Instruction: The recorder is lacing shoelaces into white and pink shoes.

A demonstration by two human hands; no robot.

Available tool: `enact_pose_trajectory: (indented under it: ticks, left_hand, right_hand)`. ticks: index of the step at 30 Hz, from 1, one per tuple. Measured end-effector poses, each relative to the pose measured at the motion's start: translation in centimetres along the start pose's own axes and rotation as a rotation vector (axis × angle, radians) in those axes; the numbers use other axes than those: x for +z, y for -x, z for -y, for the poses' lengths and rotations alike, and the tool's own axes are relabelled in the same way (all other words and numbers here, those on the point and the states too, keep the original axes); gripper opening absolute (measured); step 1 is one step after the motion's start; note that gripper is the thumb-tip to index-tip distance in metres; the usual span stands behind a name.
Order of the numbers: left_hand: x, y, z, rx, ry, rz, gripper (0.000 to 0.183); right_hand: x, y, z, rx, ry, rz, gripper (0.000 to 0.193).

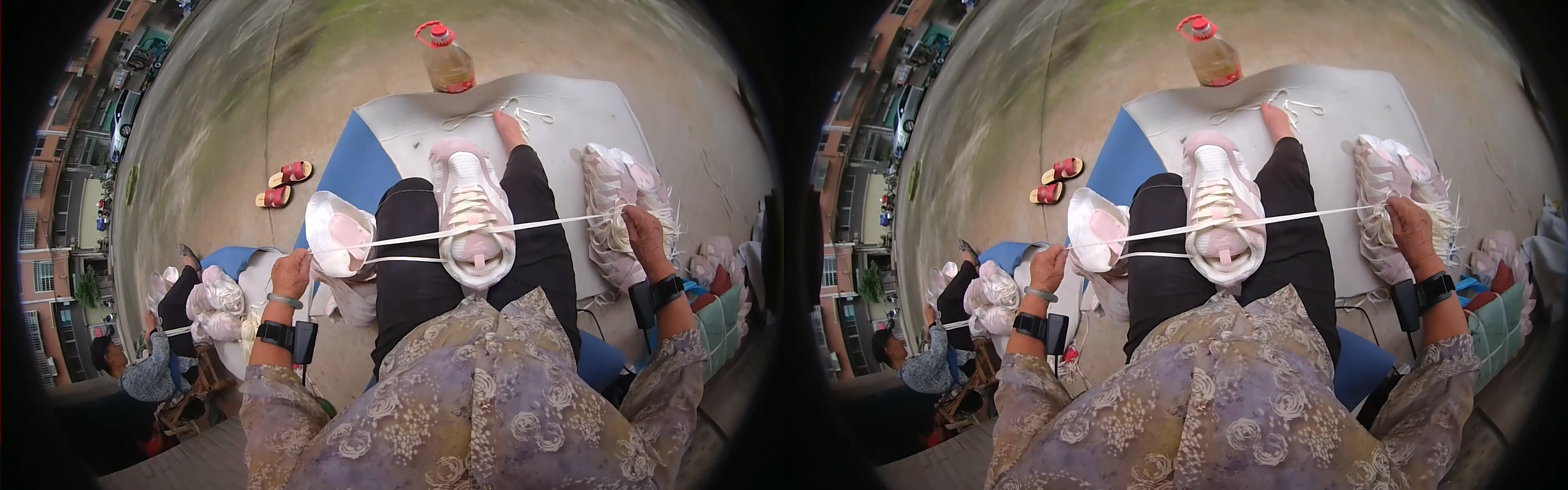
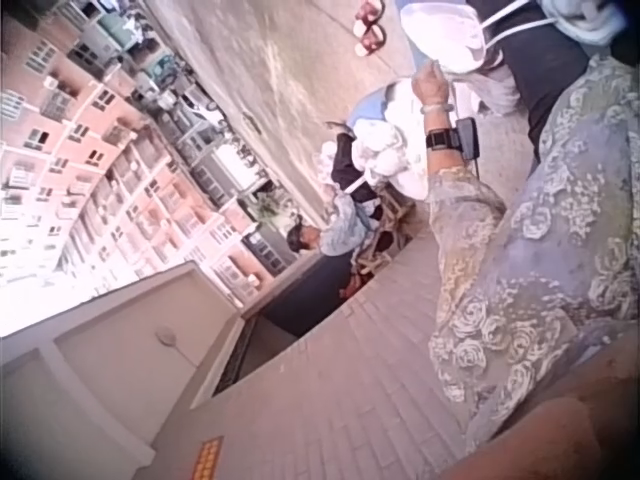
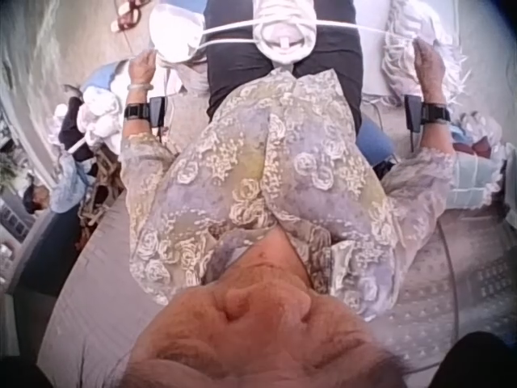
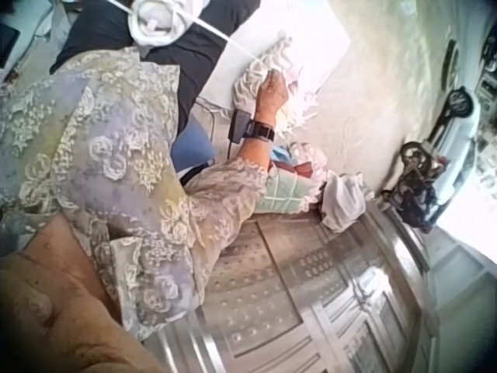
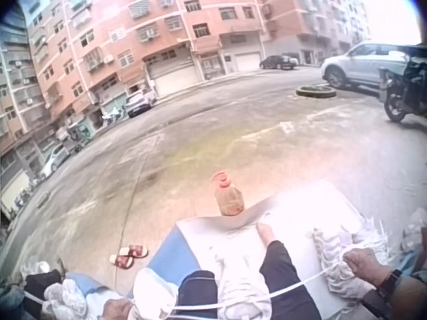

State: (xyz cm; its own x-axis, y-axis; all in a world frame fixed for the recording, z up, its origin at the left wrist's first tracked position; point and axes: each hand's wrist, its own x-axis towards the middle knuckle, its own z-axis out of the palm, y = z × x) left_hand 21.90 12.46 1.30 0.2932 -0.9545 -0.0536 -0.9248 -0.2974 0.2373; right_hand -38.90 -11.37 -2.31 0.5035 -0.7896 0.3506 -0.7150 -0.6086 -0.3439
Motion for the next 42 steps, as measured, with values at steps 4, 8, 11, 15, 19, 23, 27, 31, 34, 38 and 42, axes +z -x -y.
enact_pose_trajectory:
  ticks: [4,8,11,15,19,23,27,31,34,38,42]
  left_hand:
    - [1.0,-1.5,-2.8,-0.22,0.216,0.04,0.023]
    - [0.7,-2.0,-12.4,-0.482,0.96,0.564,0.028]
    - [1.4,-2.3,-16.9,-0.366,1.115,0.829,0.021]
    - [2.7,-3.8,-19.7,-0.314,1.122,0.824,0.019]
    - [3.5,-6.1,-21.2,-0.346,1.15,0.701,0.016]
    - [3.9,-7.0,-21.8,-0.368,1.165,0.546,0.018]
    - [3.8,-5.9,-21.5,-0.281,1.145,0.335,0.018]
    - [4.0,-4.6,-21.0,-0.314,1.282,0.294,0.016]
    - [3.9,-4.1,-21.0,-0.392,1.366,0.33,0.015]
    - [4.2,-4.0,-20.7,-0.437,1.486,0.374,0.014]
    - [4.5,-3.9,-21.0,-0.414,1.532,0.396,0.013]
  right_hand:
    - [2.4,0.1,-0.1,0.762,-0.632,0.228,0.021]
    - [3.5,-2.1,9.3,0.958,-1.218,0.515,0.021]
    - [3.8,-3.5,14.4,1.018,-1.479,0.714,0.014]
    - [4.6,-4.6,16.3,0.998,-1.48,0.699,0.013]
    - [6.0,-5.2,16.8,0.929,-1.434,0.561,0.014]
    - [6.8,-5.9,17.1,0.853,-1.362,0.429,0.015]
    - [7.3,-5.3,17.1,0.814,-1.412,0.362,0.01]
    - [7.2,-5.0,17.6,0.763,-1.383,0.257,0.007]
    - [7.7,-4.7,17.7,0.74,-1.378,0.232,0.006]
    - [7.7,-4.6,17.9,0.714,-1.339,0.211,0.006]
    - [8.0,-4.6,18.2,0.665,-1.302,0.166,0.005]
